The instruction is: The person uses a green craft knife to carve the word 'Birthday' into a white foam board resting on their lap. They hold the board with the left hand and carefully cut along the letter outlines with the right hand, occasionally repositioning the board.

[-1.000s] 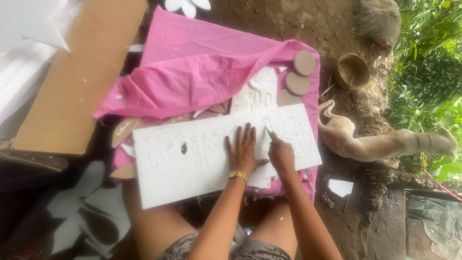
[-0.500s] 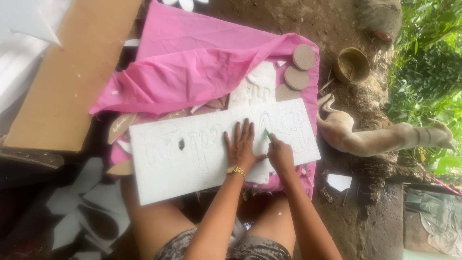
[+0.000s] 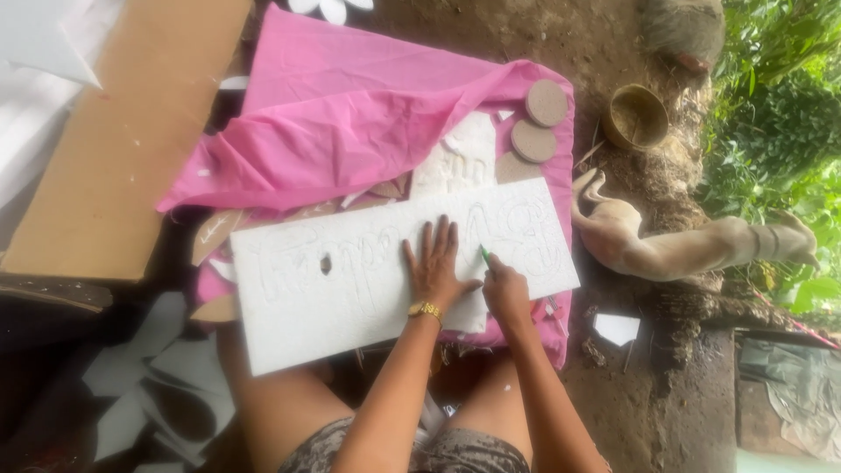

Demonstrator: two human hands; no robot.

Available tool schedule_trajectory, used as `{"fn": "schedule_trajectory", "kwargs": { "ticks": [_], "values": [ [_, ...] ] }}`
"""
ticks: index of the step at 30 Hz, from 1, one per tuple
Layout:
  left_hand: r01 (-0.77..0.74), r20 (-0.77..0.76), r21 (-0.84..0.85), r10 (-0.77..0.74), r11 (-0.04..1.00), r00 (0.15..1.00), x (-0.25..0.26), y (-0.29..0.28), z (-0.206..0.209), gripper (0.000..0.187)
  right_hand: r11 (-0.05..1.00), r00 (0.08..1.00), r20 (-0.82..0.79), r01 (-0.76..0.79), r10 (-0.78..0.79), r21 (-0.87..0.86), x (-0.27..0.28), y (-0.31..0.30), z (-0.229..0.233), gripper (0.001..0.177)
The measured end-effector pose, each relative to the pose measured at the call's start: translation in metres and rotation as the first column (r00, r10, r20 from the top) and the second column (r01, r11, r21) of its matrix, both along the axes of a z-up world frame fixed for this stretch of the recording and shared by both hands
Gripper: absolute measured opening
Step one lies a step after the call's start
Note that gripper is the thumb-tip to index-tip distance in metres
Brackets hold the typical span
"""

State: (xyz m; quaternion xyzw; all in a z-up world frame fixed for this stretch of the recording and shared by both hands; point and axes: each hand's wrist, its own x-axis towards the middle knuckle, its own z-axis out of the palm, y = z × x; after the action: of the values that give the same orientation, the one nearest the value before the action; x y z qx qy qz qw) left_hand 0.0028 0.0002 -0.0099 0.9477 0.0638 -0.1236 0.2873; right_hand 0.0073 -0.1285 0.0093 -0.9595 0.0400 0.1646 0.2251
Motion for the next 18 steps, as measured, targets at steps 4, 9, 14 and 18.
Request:
{"fn": "schedule_trajectory", "kwargs": {
  "ticks": [4,9,14,18],
  "values": [
    [0.005,0.004,0.020,-0.005,1.000,1.000,0.001,0.004,0.012,0.110,0.997,0.999,0.007,-0.050,0.051,-0.065,-0.008,0.005,0.016,0.042],
    [0.010,-0.017,0.004,-0.010,1.000,1.000,0.002,0.005,0.008,0.109,0.976,0.989,0.028,-0.140,0.147,-0.169,-0.002,-0.005,0.003,0.048],
    [0.002,-0.004,0.010,-0.002,1.000,1.000,-0.003,0.003,0.010,0.110,0.948,0.978,-0.005,-0.201,0.207,-0.248,-0.006,-0.007,0.006,0.050],
    [0.007,0.004,0.023,-0.007,1.000,1.000,-0.005,0.003,0.016,0.110,0.939,0.965,0.037,-0.242,0.258,-0.243,0.000,-0.034,-0.008,0.041]
  ]
}}
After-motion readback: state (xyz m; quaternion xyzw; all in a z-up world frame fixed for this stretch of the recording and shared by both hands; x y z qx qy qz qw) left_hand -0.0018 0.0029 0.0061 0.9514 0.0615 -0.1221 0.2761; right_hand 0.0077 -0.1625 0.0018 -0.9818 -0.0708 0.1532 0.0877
